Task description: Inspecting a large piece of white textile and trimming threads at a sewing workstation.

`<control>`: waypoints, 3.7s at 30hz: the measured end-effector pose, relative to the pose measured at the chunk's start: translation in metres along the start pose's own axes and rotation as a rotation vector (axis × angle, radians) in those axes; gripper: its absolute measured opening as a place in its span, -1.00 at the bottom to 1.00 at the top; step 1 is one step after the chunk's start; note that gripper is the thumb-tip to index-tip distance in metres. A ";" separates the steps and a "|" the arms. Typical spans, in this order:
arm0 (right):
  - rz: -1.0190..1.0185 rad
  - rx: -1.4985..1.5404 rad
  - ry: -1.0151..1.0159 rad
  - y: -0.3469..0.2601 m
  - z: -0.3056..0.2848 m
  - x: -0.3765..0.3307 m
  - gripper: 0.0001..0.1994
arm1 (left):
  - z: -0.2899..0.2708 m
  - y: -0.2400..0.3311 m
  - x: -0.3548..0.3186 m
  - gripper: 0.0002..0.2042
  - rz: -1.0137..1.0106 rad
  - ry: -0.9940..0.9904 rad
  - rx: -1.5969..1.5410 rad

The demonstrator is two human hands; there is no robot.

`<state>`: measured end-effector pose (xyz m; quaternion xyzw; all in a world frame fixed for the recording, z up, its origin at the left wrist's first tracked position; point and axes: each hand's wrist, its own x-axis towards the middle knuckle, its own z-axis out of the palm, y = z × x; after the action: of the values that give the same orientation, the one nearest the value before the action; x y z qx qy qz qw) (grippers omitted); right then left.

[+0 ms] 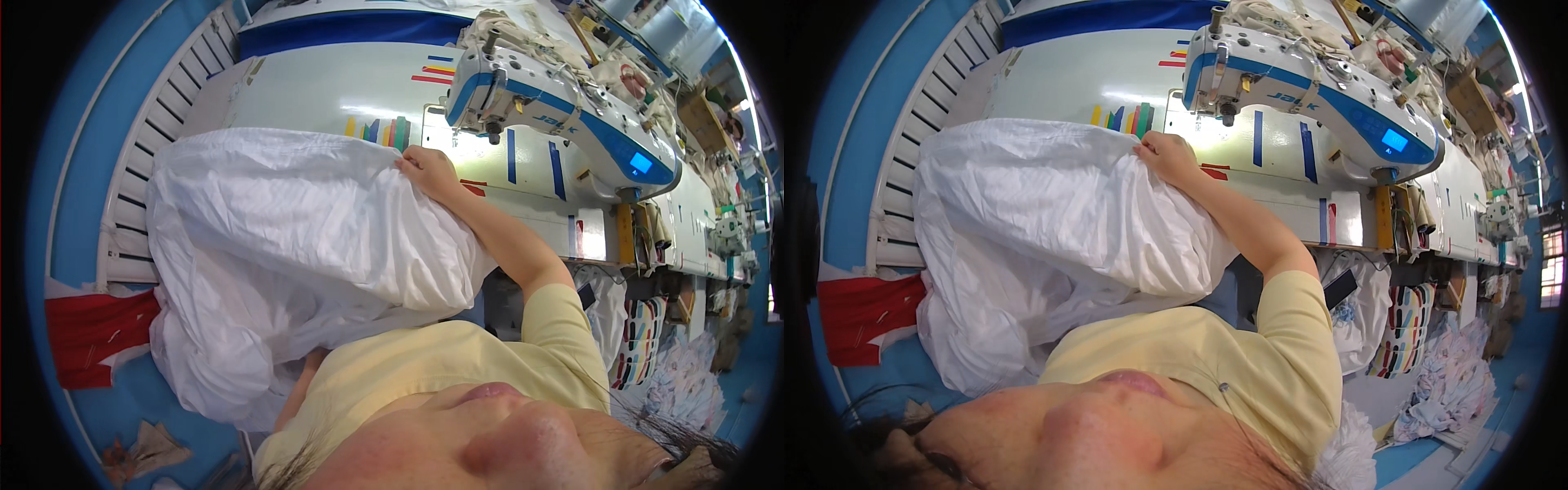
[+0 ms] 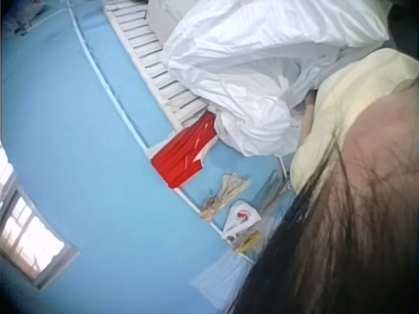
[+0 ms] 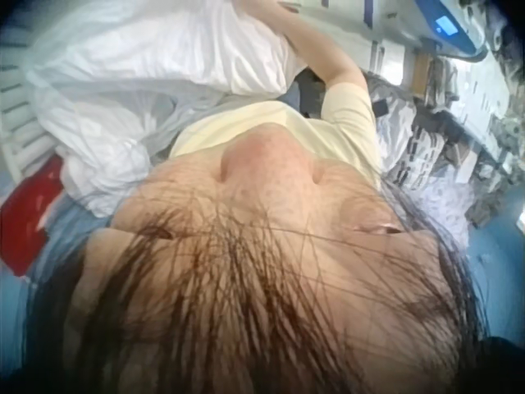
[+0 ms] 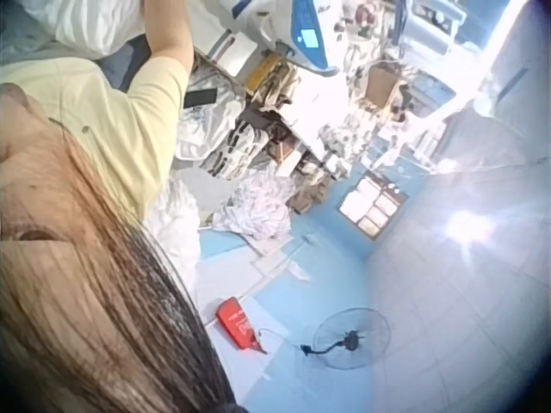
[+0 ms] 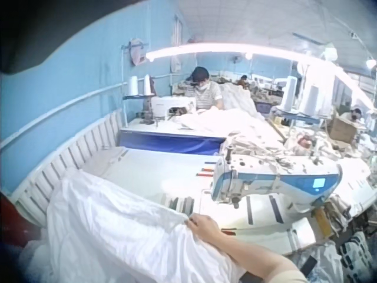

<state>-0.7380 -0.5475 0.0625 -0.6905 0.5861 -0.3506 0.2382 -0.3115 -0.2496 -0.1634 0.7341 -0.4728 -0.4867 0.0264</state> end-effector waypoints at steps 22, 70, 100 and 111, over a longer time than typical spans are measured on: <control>-0.083 -0.037 -0.286 0.004 0.000 -0.007 -0.83 | 0.043 0.178 0.197 -0.72 0.112 0.276 -0.008; 0.047 0.126 0.040 -0.015 0.021 0.003 -0.90 | -0.225 0.399 0.134 -0.57 1.329 0.599 0.497; 0.054 0.340 0.017 -0.001 0.007 -0.017 -0.85 | -0.204 0.384 0.126 -0.95 1.212 0.790 0.496; 0.258 0.974 0.540 0.020 -0.065 -0.121 -0.80 | -0.220 0.310 0.090 -0.91 1.148 0.923 0.276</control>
<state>-0.8091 -0.4279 0.0643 -0.3097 0.4766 -0.7123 0.4117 -0.3492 -0.5779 0.0445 0.4982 -0.7793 0.0246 0.3793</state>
